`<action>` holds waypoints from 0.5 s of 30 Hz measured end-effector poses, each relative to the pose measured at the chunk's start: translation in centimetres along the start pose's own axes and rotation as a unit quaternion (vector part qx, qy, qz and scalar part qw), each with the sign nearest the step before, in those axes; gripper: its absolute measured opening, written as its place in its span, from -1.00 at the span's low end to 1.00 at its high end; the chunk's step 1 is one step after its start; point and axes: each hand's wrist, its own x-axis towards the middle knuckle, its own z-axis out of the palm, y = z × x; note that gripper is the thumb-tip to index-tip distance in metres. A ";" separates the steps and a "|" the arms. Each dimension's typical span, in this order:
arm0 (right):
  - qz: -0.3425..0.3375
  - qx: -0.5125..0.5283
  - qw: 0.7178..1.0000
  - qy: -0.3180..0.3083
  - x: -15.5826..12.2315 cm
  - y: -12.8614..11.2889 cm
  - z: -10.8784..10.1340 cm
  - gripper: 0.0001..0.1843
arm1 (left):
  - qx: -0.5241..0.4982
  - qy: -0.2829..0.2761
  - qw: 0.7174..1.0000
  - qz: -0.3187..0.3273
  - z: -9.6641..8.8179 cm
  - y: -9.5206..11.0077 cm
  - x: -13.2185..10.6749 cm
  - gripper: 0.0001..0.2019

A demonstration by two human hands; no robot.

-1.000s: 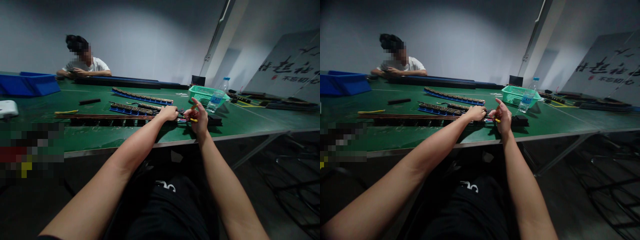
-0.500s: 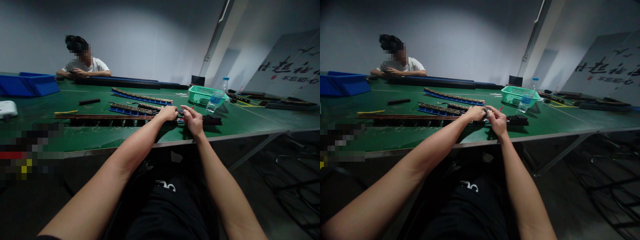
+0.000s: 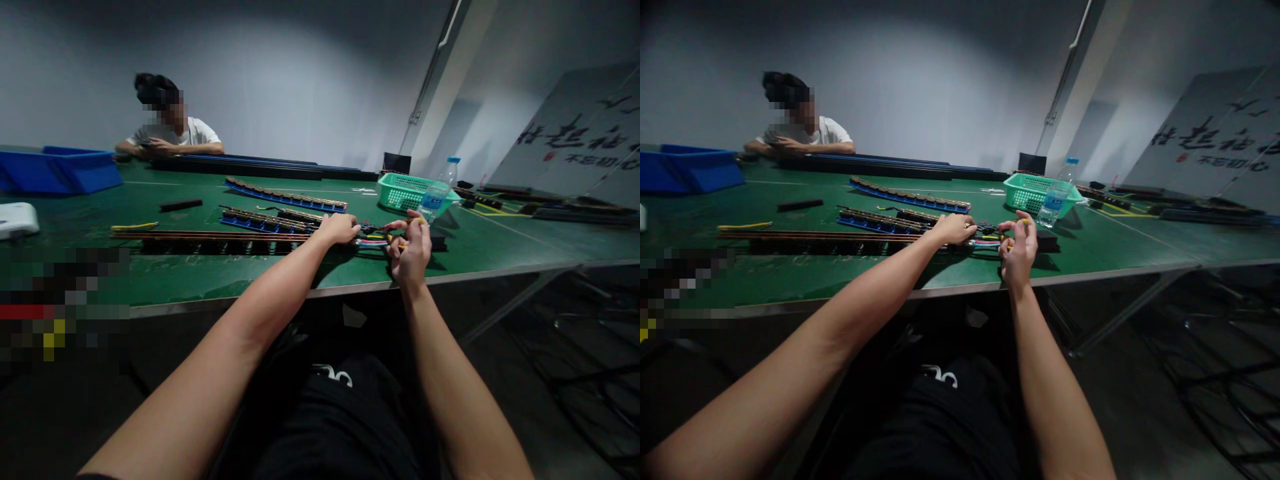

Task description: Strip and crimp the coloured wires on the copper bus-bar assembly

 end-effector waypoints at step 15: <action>-0.006 -0.047 0.993 -0.110 -6.0 -5.3 -0.7 -0.58 | 0.010 -0.014 1.000 0.011 -0.2 0.2 0.0 -0.64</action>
